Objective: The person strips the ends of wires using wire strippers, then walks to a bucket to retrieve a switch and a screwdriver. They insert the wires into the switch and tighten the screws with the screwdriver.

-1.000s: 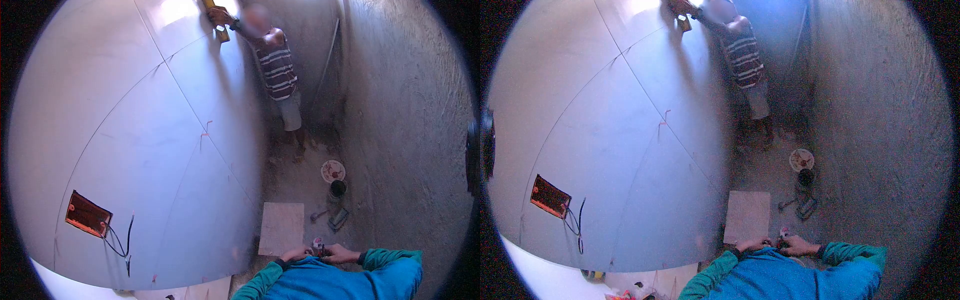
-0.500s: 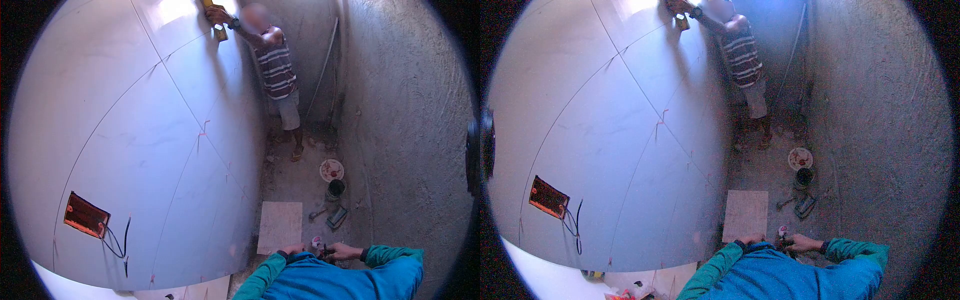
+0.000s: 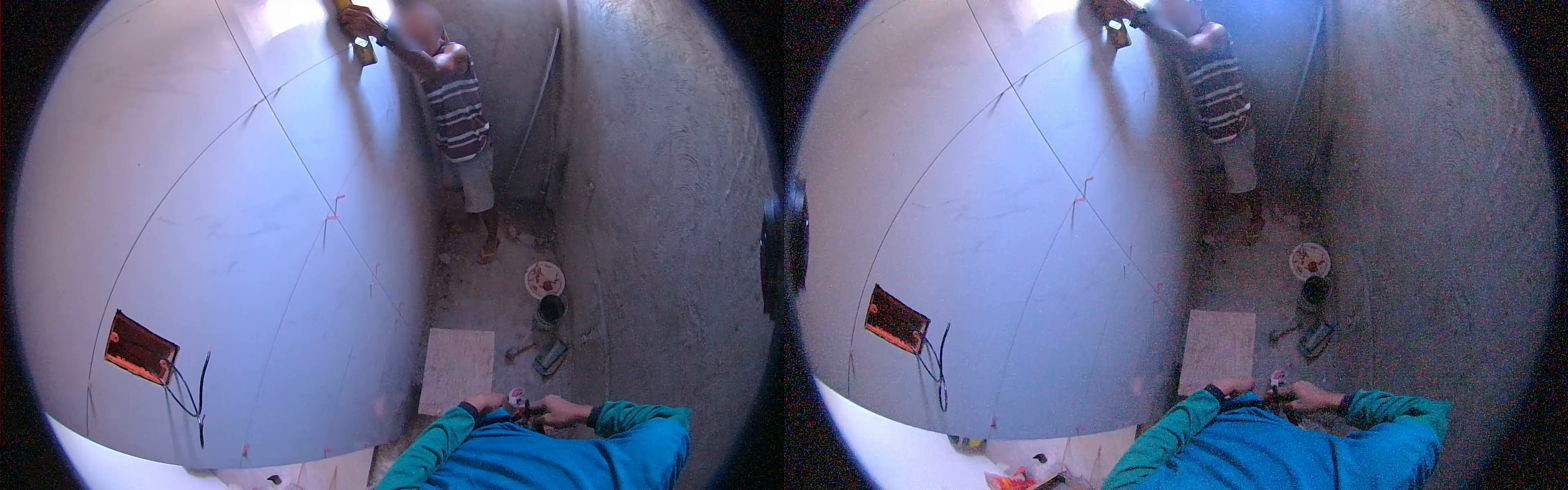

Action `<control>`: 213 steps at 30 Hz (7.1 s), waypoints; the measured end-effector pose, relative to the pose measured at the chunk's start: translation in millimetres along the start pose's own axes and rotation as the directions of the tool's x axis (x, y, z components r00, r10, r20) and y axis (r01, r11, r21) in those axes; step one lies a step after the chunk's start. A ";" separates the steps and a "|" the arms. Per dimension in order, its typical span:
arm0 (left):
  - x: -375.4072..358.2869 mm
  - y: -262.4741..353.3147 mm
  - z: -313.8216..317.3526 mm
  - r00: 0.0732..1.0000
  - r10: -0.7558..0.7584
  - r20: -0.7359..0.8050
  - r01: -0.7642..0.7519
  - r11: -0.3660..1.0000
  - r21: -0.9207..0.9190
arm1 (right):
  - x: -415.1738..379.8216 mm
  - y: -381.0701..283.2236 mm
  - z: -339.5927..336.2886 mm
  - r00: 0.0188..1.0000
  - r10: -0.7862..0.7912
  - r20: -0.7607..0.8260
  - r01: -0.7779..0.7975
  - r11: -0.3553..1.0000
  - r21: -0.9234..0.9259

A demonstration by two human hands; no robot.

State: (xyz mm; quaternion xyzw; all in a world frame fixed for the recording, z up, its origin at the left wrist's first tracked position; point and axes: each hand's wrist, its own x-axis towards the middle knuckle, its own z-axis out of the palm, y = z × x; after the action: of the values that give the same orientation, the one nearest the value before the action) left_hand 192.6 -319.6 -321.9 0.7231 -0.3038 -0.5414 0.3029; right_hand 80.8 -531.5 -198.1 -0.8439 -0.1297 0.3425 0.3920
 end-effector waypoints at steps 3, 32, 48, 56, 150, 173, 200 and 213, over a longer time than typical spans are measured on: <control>-16.7 24.2 5.8 0.971 0.223 -0.087 -0.165 0.888 0.430 | 9.7 19.5 6.1 0.963 -0.255 -0.083 0.249 0.965 -0.085; 90.8 -136.1 22.4 0.879 0.250 -0.406 -0.299 0.953 -0.059 | 37.2 20.6 -84.1 0.935 0.082 0.345 0.035 0.947 -0.319; 107.0 -116.4 36.5 0.802 0.254 -0.540 -0.336 0.940 -0.057 | 47.1 -53.9 -21.1 0.967 0.108 0.230 -0.025 0.940 -0.339; 49.7 -137.3 84.8 0.710 0.333 -0.620 -0.263 0.943 0.206 | 106.1 -53.5 3.8 0.981 -0.011 0.193 0.059 0.968 -0.244; -1963.4 -1272.1 -713.8 -0.565 0.147 -0.812 -0.538 0.681 0.498 | 1755.0 -1657.8 849.2 0.690 -0.388 0.611 0.685 0.623 -0.378; -2442.4 -1675.5 -896.6 -0.937 0.320 0.141 0.349 0.834 0.427 | 2090.2 -2054.9 1263.1 0.622 -0.118 0.774 0.647 0.634 -0.424; -2401.7 -2481.7 -622.3 -0.306 -0.932 -0.192 -0.088 0.228 -0.970 | 2425.8 -2091.1 1881.5 0.958 0.187 0.217 -0.164 0.979 -0.117; -2416.7 -2427.9 -619.7 -0.116 -0.849 -0.516 -0.237 0.528 -0.815 | 2400.7 -2105.6 1766.8 0.937 0.079 0.340 -0.047 0.994 -0.103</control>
State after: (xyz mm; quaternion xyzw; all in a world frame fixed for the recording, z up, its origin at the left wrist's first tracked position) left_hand 508.3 3136.6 -593.9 0.7291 0.4653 0.0033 0.5019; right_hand 740.8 3038.4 -570.6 -0.7925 -0.1848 0.4902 0.3123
